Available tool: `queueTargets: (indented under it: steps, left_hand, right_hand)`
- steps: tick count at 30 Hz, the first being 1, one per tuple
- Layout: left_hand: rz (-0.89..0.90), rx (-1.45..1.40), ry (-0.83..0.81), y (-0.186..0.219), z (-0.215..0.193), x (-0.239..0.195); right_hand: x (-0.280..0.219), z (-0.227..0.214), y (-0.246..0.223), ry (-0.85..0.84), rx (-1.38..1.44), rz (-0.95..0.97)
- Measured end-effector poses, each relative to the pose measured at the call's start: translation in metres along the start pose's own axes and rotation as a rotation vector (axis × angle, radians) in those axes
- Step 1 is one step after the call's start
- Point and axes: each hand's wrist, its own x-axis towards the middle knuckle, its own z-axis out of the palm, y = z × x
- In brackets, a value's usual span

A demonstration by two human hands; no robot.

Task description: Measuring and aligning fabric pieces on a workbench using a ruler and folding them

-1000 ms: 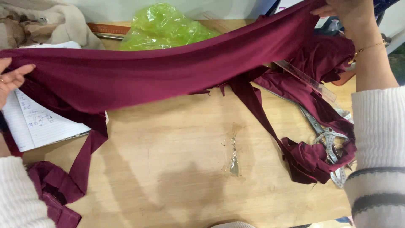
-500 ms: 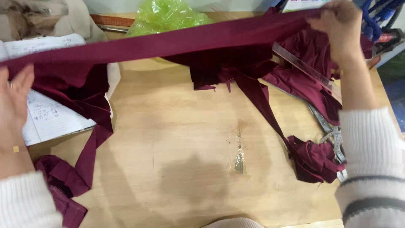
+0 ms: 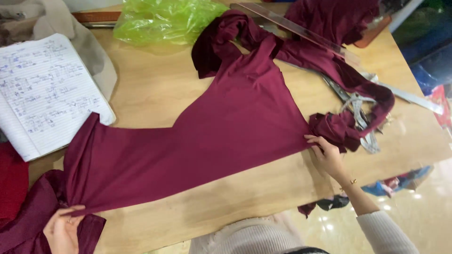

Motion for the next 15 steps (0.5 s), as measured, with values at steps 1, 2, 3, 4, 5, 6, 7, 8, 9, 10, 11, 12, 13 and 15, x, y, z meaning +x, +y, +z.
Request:
queueTargets:
  steps: [1, 2, 3, 4, 5, 6, 7, 8, 9, 10, 11, 12, 13, 15]
  left_hand:
    - [-0.003, 0.002, -0.010, -0.013, -0.012, -0.002]
    - [-0.035, 0.043, 0.007, -0.026, -0.024, -0.003]
    - [-0.068, 0.086, 0.024, -0.039, -0.035, -0.003]
    - [-0.068, 0.087, 0.012, -0.021, -0.025, -0.016]
    - [-0.042, 0.276, -0.011, -0.004, -0.015, -0.029]
    - [-0.015, 0.465, -0.033, 0.014, -0.005, -0.043]
    - [-0.015, 0.466, -0.043, 0.010, -0.010, -0.045]
    - [0.015, 0.542, -0.040, 0.005, -0.014, -0.047]
    - [0.046, 0.617, -0.036, 0.001, -0.018, -0.049]
    - [0.047, 0.616, -0.043, -0.010, -0.016, -0.047]
    - [0.280, 0.900, 0.067, -0.020, -0.015, -0.045]
    - [0.524, 1.166, 0.172, -0.031, -0.012, -0.044]
    - [0.527, 1.162, 0.168, -0.006, 0.028, -0.056]
    - [0.592, 1.342, 0.170, 0.043, 0.107, -0.083]
  right_hand:
    - [-0.010, -0.003, 0.004, 0.005, -0.001, 0.009]
    - [-0.019, -0.006, 0.007, -0.031, -0.084, 0.014]
    - [-0.028, -0.009, 0.010, -0.067, -0.166, 0.020]
    - [-0.037, -0.009, 0.013, -0.060, -0.167, 0.030]
    - [-0.045, -0.010, 0.016, -0.068, -0.187, 0.020]
    - [-0.052, -0.011, 0.019, -0.078, -0.206, 0.009]
    - [-0.058, -0.014, 0.011, -0.073, -0.208, 0.018]
    - [-0.063, -0.016, 0.004, -0.106, -0.192, 0.012]
    - [-0.067, -0.019, -0.004, -0.139, -0.176, 0.007]
    - [-0.067, -0.020, -0.007, -0.135, -0.178, 0.013]
    - [-0.067, -0.022, -0.010, -0.111, -0.226, -0.054]
    - [-0.065, -0.024, -0.012, -0.087, -0.276, -0.123]
    - [-0.058, -0.024, -0.006, -0.083, -0.280, -0.118]
    - [-0.039, -0.025, 0.006, -0.135, -0.274, 0.056]
